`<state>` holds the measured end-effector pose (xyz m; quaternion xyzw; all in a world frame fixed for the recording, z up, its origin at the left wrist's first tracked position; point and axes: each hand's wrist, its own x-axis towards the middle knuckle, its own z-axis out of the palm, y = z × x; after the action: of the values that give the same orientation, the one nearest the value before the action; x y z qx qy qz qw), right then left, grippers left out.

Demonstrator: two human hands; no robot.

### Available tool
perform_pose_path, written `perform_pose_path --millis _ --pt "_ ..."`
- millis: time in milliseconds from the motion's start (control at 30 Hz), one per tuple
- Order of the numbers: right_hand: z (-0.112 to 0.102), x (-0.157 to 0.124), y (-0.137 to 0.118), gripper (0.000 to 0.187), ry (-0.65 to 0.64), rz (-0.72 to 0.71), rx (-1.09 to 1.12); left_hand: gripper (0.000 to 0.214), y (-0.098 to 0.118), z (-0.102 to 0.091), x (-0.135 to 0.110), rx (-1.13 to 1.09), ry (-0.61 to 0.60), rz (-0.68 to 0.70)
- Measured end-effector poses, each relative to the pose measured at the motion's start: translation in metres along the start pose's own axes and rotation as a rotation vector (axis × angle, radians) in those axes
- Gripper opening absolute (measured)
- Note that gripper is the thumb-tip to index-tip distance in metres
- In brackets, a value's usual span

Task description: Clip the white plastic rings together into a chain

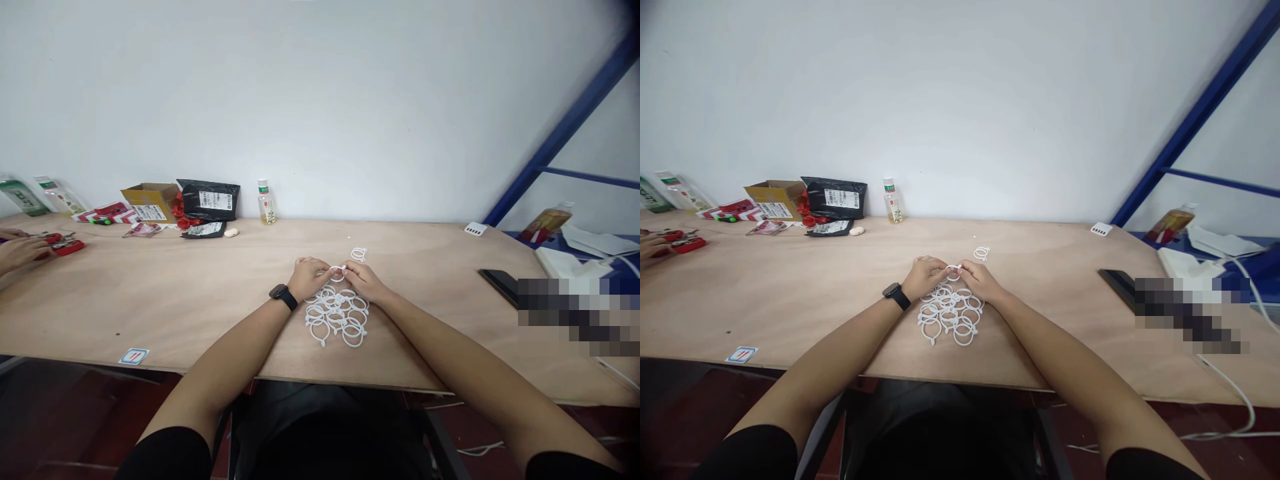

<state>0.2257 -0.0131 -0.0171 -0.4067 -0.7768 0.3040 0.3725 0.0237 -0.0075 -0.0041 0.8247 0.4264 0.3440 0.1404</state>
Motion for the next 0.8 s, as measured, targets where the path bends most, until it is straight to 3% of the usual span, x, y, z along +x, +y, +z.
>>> perform_pose_path --millis 533,800 --pt "-0.0002 -0.0004 0.0042 0.025 -0.021 0.009 0.055 0.028 -0.0003 0.0011 -0.0016 -0.028 -0.021 0.023" --pt "-0.0002 0.0013 -0.0054 0.018 0.01 0.029 0.012 0.031 0.0042 -0.0013 -0.0023 -0.045 -0.031 0.026"
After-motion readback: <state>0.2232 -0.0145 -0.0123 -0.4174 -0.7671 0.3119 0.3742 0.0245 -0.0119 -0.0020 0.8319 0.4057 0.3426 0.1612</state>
